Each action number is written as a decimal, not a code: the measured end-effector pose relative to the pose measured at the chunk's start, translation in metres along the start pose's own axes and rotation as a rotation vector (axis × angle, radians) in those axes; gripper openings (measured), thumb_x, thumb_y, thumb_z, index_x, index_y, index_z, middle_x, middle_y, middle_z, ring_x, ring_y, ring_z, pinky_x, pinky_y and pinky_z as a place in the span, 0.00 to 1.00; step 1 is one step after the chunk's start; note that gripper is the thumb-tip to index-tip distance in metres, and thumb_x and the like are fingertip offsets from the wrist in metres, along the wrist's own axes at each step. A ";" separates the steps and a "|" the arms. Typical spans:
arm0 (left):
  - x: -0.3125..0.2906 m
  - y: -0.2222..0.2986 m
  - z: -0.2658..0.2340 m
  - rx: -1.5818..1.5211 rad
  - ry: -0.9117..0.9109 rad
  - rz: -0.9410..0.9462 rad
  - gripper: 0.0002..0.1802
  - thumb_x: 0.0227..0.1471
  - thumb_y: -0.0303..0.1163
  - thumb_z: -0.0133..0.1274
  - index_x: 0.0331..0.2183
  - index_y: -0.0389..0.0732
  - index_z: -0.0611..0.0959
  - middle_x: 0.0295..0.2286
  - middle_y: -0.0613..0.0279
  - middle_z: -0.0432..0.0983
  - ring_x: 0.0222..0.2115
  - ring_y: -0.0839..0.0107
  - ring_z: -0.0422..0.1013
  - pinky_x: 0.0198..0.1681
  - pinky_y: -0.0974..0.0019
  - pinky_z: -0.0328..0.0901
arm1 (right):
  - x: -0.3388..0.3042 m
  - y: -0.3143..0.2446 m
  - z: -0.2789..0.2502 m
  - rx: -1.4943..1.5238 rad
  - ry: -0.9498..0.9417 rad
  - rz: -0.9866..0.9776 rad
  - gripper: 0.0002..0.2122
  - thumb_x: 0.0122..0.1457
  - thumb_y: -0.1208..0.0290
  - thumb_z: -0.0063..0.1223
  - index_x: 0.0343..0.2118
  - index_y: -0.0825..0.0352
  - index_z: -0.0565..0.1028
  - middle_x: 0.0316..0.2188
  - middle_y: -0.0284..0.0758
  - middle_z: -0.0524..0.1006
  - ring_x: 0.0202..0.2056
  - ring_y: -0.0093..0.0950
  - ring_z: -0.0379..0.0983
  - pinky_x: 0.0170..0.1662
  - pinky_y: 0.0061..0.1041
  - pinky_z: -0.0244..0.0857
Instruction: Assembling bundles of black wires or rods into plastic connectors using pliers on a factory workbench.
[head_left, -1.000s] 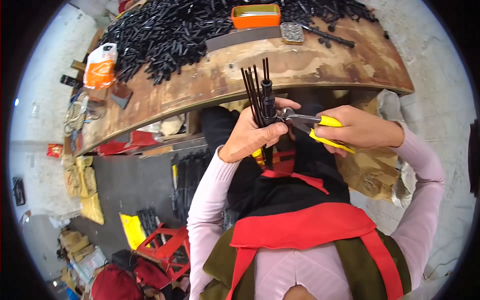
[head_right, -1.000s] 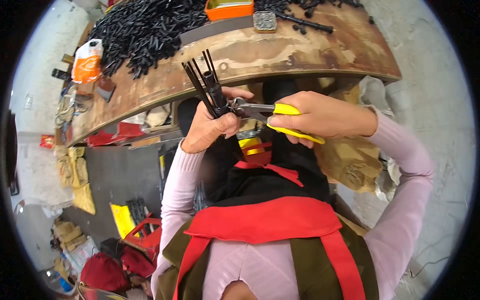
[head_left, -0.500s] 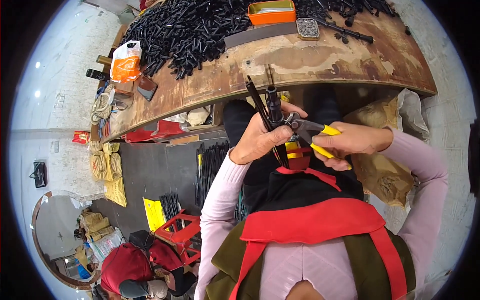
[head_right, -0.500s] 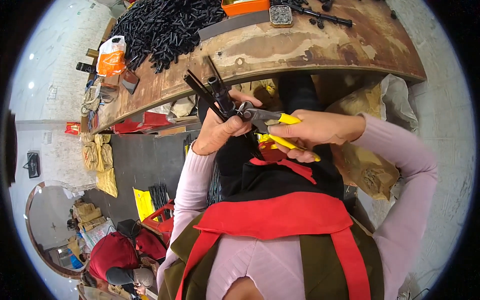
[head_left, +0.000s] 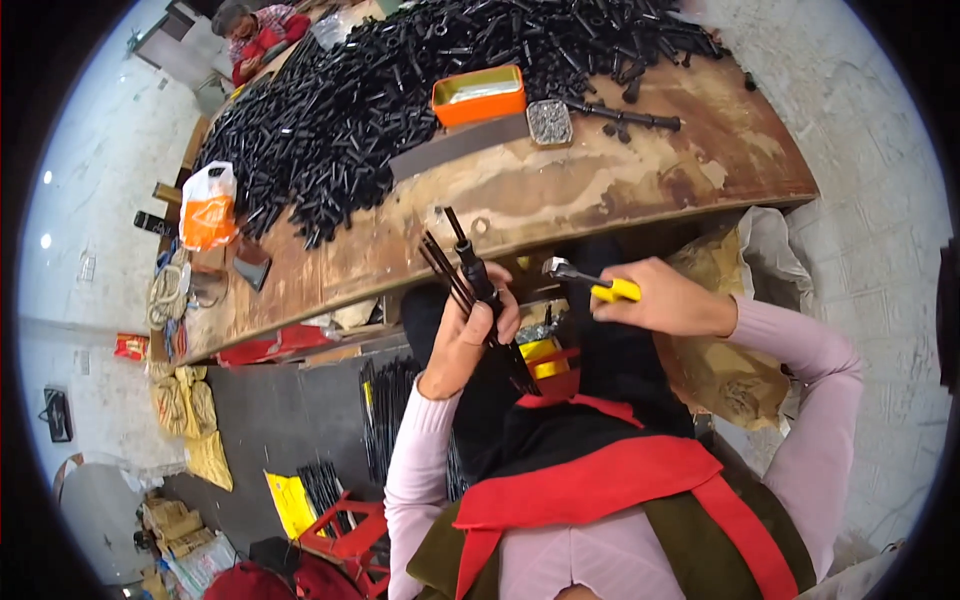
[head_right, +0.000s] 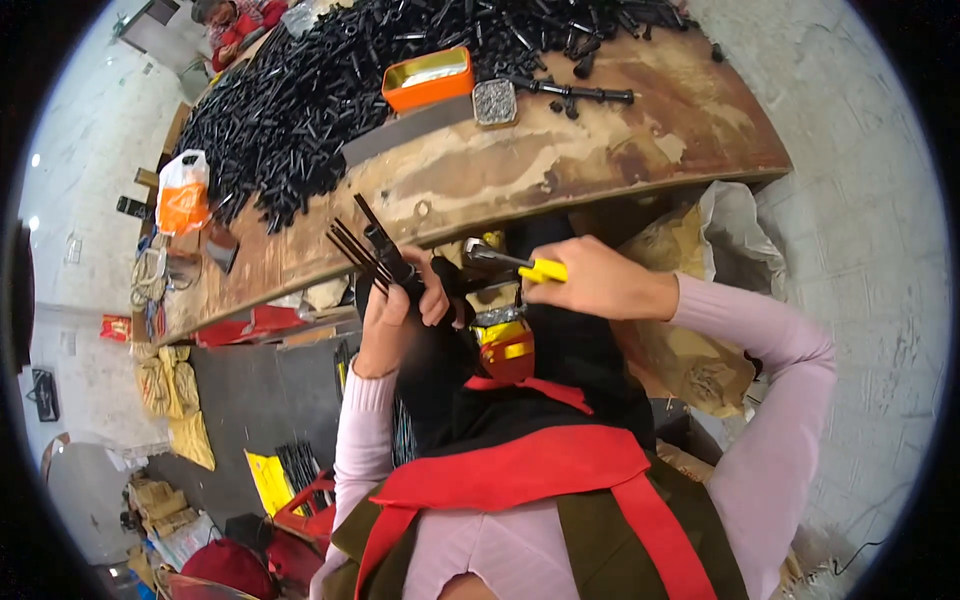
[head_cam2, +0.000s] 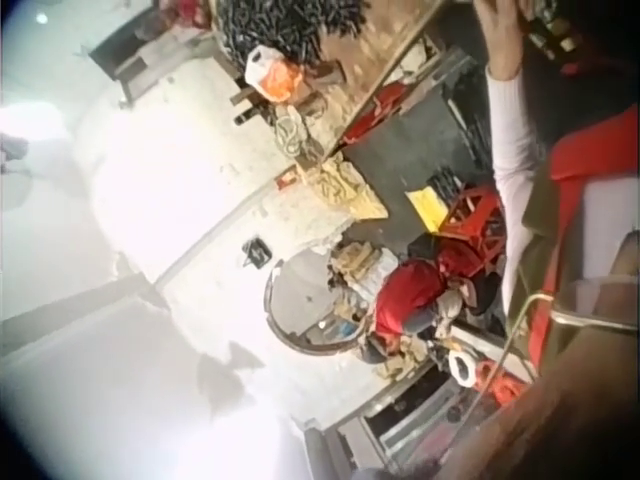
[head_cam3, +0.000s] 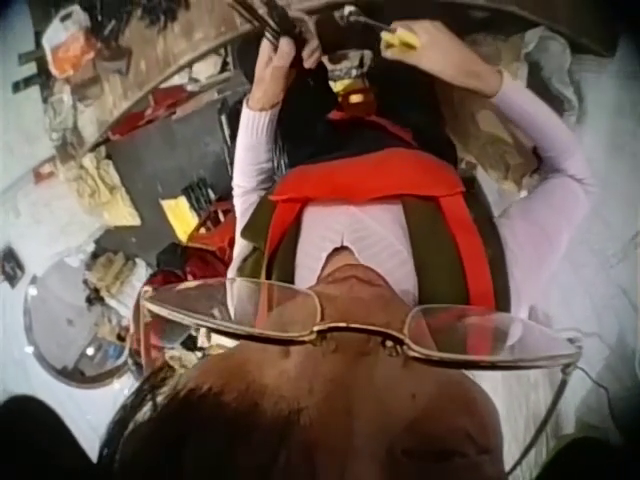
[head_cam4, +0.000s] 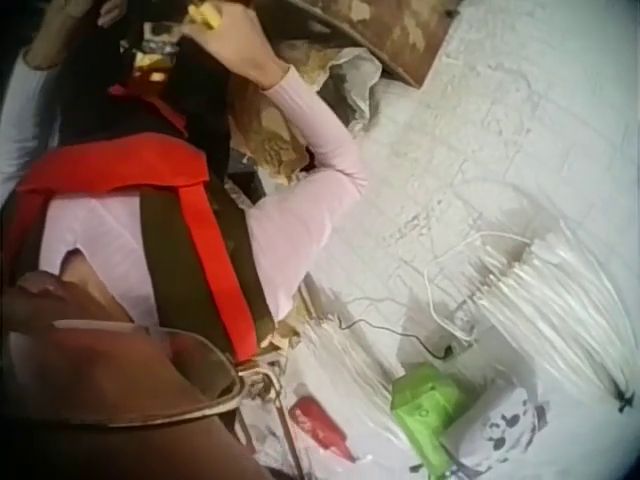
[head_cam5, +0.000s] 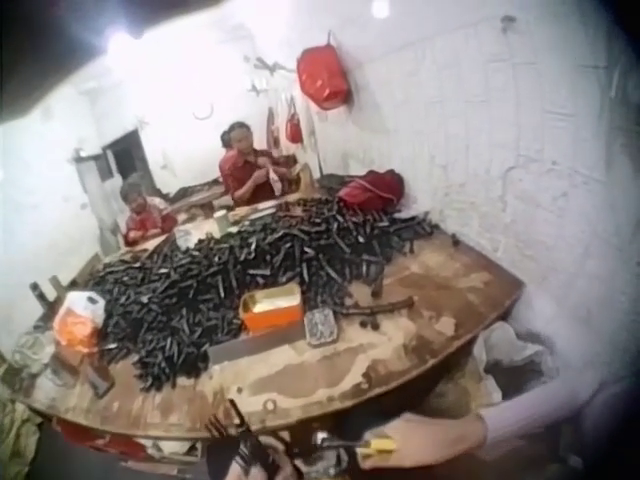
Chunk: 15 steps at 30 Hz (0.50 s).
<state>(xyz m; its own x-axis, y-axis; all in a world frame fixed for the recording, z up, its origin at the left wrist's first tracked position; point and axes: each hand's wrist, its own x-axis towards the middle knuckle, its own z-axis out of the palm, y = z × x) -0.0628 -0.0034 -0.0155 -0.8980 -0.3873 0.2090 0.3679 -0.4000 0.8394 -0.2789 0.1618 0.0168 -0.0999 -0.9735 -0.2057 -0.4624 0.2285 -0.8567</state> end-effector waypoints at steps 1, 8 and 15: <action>0.005 -0.005 -0.002 0.052 0.040 -0.063 0.24 0.59 0.48 0.50 0.43 0.35 0.71 0.24 0.66 0.65 0.24 0.75 0.63 0.29 0.72 0.60 | 0.007 0.014 -0.011 -0.112 0.118 -0.136 0.10 0.55 0.66 0.58 0.33 0.69 0.76 0.22 0.38 0.76 0.23 0.29 0.72 0.30 0.27 0.65; 0.026 -0.013 -0.005 0.143 0.172 -0.155 0.17 0.65 0.41 0.42 0.40 0.34 0.71 0.24 0.66 0.65 0.24 0.77 0.62 0.33 0.70 0.64 | 0.129 0.030 -0.100 -0.556 0.473 -0.216 0.09 0.52 0.71 0.54 0.33 0.70 0.76 0.28 0.47 0.77 0.31 0.47 0.75 0.34 0.39 0.68; 0.029 -0.016 -0.014 0.095 0.153 -0.173 0.19 0.63 0.43 0.44 0.40 0.34 0.70 0.23 0.66 0.64 0.23 0.78 0.61 0.30 0.72 0.61 | 0.185 0.039 -0.112 -1.062 0.388 -0.134 0.06 0.50 0.75 0.50 0.31 0.65 0.77 0.26 0.43 0.79 0.31 0.43 0.77 0.33 0.41 0.68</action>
<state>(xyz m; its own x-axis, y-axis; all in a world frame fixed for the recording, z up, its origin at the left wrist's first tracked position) -0.0908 -0.0197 -0.0297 -0.8959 -0.4439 -0.0144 0.1810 -0.3945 0.9009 -0.4141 -0.0101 -0.0021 -0.1735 -0.9690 0.1758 -0.9839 0.1782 0.0110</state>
